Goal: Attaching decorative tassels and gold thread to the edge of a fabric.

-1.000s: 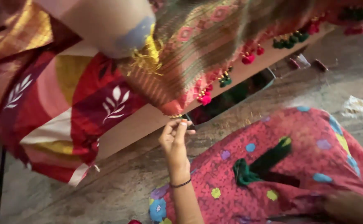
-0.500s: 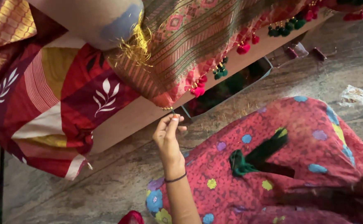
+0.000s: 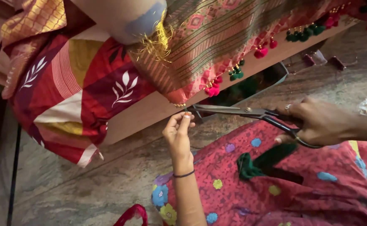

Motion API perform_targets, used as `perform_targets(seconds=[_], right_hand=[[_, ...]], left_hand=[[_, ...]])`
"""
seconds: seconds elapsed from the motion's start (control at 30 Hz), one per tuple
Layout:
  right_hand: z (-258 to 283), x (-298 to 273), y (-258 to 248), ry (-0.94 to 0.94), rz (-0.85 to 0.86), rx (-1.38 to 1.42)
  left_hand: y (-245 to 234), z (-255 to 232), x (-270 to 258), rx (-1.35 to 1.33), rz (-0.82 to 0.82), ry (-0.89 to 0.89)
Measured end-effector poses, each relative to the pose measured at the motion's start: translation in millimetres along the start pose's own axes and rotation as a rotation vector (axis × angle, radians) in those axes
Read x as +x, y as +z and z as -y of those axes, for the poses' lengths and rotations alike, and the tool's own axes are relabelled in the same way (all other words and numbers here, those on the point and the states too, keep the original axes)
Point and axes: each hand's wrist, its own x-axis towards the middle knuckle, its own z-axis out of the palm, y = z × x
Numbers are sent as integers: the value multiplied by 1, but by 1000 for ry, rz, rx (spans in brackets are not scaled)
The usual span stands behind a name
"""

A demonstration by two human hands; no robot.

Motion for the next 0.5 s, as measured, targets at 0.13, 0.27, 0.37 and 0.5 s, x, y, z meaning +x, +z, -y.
perform_targets(seconds=[0.13, 0.27, 0.37, 0.5], right_hand=[[14, 6, -4, -40, -57, 17], [18, 13, -9, -100, -57, 48], [19, 14, -18, -96, -57, 39], [-6, 19, -5, -222, -132, 52]], left_hand=[[3, -2, 1, -5, 9, -10], [-1, 1, -1, -13, -8, 1], [1, -1, -1, 22, -54, 0], [3, -6, -3, -18, -45, 20]])
